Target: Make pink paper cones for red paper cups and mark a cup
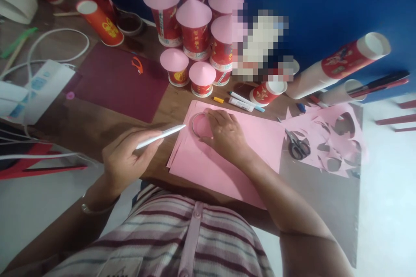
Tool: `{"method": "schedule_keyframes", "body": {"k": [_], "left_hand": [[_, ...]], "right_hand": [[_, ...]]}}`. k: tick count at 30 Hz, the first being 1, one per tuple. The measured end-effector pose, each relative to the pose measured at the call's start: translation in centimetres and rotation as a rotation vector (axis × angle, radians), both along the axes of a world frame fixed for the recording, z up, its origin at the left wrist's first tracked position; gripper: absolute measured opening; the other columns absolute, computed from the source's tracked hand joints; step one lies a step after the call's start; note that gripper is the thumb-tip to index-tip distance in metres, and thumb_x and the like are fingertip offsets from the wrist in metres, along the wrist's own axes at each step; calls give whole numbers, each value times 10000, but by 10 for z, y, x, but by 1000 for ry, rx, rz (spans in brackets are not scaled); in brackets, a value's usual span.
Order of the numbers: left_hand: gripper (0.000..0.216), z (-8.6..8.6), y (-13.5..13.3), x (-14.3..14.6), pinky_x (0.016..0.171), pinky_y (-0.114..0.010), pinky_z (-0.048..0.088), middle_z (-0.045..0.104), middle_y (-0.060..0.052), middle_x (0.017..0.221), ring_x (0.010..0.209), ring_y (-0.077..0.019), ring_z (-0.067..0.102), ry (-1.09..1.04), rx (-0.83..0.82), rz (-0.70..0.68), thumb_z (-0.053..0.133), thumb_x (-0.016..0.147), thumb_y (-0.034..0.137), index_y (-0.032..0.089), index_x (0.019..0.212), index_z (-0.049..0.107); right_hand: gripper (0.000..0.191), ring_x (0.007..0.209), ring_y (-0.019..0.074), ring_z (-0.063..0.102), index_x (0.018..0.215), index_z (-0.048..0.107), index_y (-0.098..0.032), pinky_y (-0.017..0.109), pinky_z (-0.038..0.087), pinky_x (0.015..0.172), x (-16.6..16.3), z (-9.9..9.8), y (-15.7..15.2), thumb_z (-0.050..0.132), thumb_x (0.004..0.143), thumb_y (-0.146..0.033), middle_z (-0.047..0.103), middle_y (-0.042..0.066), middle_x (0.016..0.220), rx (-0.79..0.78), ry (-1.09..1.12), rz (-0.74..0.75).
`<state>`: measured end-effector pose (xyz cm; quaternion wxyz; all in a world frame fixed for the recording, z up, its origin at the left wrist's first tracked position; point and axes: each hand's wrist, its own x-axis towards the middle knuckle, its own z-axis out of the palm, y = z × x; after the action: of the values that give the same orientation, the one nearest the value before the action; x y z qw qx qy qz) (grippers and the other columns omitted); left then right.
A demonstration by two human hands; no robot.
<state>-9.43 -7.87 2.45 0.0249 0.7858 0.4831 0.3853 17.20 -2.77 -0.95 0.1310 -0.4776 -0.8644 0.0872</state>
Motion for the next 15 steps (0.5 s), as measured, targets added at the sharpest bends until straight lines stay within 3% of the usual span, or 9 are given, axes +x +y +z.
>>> {"method": "schedule_keyframes", "body": {"k": [10, 13, 15], "left_hand": [[119, -2, 0, -2, 814, -290, 638, 816, -38, 933, 853, -177, 788, 24, -29, 18, 711, 943, 166, 212, 1052, 720], [127, 0, 0, 0, 818, -283, 635, 813, -34, 932, 848, -170, 786, 16, -22, 7, 711, 938, 154, 211, 1052, 716], [141, 3, -3, 3, 797, -275, 630, 810, -32, 921, 828, -165, 781, 41, 0, -14, 719, 931, 153, 214, 1059, 712]], "right_hand": [[822, 1365, 410, 564, 1513, 490, -131, 579, 484, 1105, 2, -2, 1, 829, 845, -467, 627, 219, 1468, -49, 14, -1], [794, 1389, 420, 534, 1573, 410, -177, 603, 491, 1089, 4, 10, -9, 759, 913, -445, 598, 210, 1492, 18, 53, 4], [733, 1262, 381, 615, 1604, 360, -216, 548, 553, 988, 3, 24, -25, 691, 973, -386, 645, 180, 1402, 128, 98, -15]]}}
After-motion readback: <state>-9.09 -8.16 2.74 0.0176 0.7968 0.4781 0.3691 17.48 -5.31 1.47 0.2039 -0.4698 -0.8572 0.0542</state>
